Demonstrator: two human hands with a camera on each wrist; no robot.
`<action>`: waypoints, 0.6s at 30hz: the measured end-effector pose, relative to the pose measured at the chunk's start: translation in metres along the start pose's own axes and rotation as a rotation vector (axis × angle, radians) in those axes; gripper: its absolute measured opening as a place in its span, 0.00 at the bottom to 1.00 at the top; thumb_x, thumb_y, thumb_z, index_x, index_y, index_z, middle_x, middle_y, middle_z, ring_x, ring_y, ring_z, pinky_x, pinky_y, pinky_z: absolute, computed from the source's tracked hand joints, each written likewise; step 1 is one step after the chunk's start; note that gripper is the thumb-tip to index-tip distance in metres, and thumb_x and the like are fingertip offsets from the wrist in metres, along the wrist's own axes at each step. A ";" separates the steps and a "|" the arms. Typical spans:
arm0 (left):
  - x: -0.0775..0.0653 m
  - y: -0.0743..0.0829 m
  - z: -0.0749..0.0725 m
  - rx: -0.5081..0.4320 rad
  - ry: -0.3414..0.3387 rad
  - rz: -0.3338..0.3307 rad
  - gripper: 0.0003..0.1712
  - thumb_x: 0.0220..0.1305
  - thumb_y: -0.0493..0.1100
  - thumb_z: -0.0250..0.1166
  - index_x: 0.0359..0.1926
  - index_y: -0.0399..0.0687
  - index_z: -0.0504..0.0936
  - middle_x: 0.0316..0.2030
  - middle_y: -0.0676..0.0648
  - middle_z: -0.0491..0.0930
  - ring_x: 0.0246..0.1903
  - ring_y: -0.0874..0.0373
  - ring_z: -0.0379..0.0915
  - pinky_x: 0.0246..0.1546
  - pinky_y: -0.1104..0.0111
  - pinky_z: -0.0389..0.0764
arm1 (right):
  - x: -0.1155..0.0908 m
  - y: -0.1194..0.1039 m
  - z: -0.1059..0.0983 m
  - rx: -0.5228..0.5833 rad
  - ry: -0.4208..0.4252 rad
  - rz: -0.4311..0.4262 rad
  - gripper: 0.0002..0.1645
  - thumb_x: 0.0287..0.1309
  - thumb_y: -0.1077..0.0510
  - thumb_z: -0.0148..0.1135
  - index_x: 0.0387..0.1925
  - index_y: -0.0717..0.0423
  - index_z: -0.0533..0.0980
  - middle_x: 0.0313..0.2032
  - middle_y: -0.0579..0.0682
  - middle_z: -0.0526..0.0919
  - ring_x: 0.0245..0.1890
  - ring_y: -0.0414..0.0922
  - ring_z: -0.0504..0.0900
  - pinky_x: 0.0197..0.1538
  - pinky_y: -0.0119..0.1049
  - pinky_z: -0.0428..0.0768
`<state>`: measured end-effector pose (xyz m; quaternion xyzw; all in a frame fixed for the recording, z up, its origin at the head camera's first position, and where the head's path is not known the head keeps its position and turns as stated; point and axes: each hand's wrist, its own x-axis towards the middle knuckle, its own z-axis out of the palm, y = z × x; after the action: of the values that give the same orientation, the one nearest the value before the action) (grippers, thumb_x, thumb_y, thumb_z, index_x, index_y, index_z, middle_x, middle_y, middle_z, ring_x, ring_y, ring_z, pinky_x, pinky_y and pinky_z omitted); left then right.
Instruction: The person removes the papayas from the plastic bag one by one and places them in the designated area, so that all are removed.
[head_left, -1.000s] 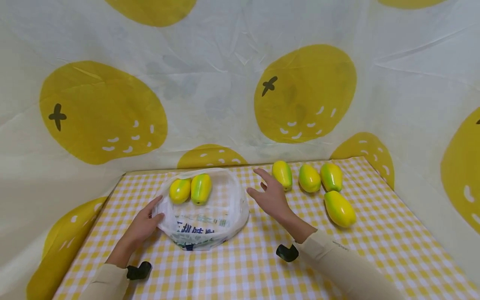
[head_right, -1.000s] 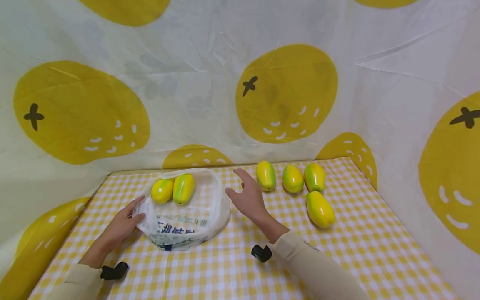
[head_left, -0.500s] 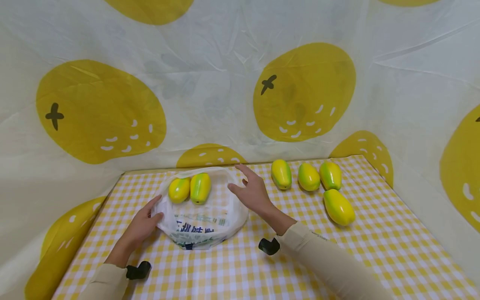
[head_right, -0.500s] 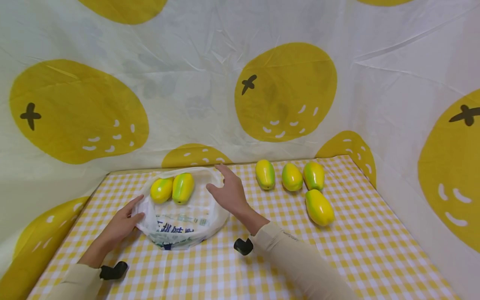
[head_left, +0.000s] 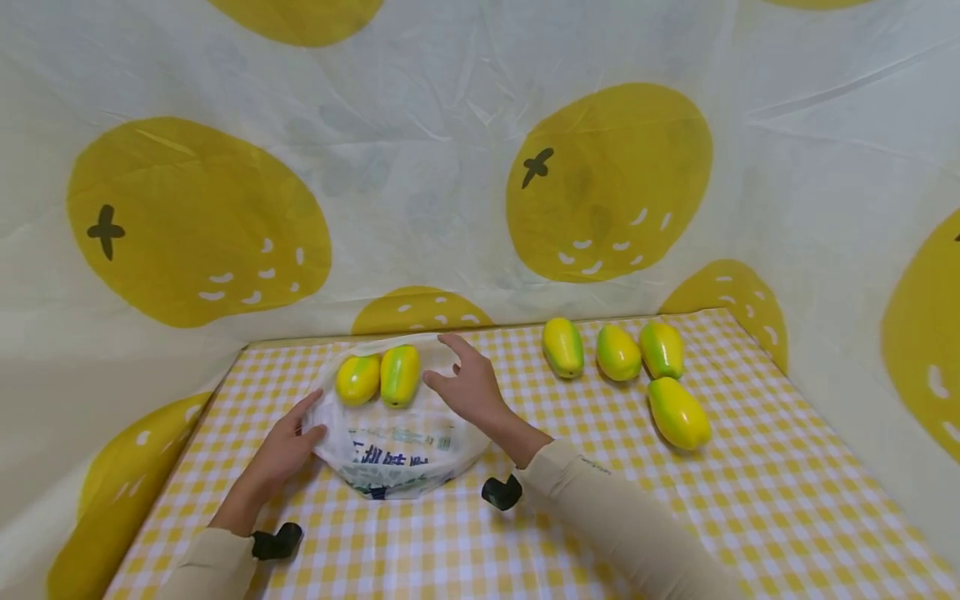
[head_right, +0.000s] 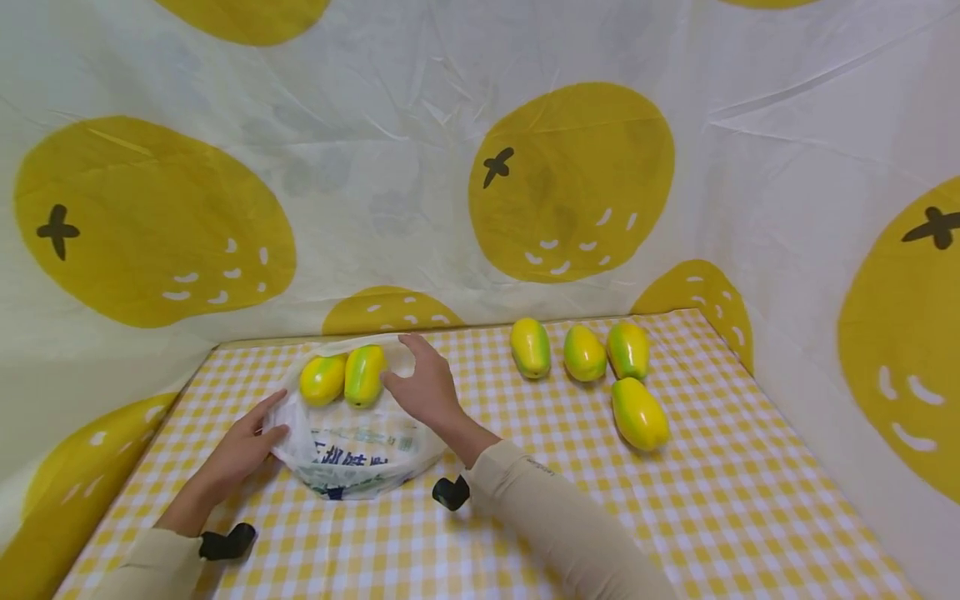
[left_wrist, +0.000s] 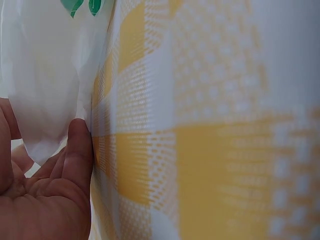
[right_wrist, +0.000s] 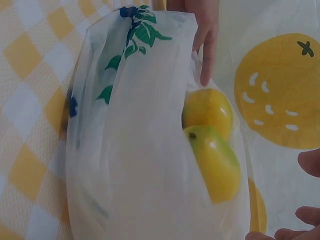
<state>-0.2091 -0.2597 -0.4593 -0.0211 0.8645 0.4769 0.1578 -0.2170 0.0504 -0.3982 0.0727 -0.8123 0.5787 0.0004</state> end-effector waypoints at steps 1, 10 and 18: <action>0.000 0.000 0.001 -0.001 0.002 -0.002 0.42 0.80 0.41 0.52 0.85 0.54 0.43 0.84 0.36 0.39 0.83 0.34 0.35 0.80 0.37 0.46 | 0.001 0.000 0.003 -0.002 -0.002 0.002 0.39 0.67 0.54 0.68 0.76 0.51 0.67 0.79 0.56 0.63 0.75 0.62 0.69 0.73 0.57 0.74; 0.001 0.000 0.002 0.000 0.006 -0.017 0.42 0.80 0.42 0.51 0.85 0.56 0.42 0.84 0.36 0.39 0.83 0.35 0.36 0.79 0.36 0.47 | 0.014 0.003 0.028 -0.059 0.027 0.047 0.40 0.66 0.49 0.69 0.75 0.53 0.68 0.76 0.55 0.69 0.70 0.64 0.75 0.68 0.59 0.77; 0.002 -0.003 0.000 -0.003 0.002 -0.003 0.42 0.80 0.42 0.52 0.85 0.55 0.42 0.84 0.36 0.39 0.83 0.34 0.35 0.79 0.36 0.46 | 0.026 0.008 0.054 -0.104 0.051 0.103 0.41 0.65 0.47 0.69 0.75 0.52 0.67 0.74 0.53 0.72 0.75 0.54 0.71 0.75 0.54 0.71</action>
<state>-0.2101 -0.2614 -0.4626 -0.0230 0.8637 0.4781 0.1577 -0.2388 -0.0005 -0.4216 0.0161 -0.8437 0.5366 -0.0048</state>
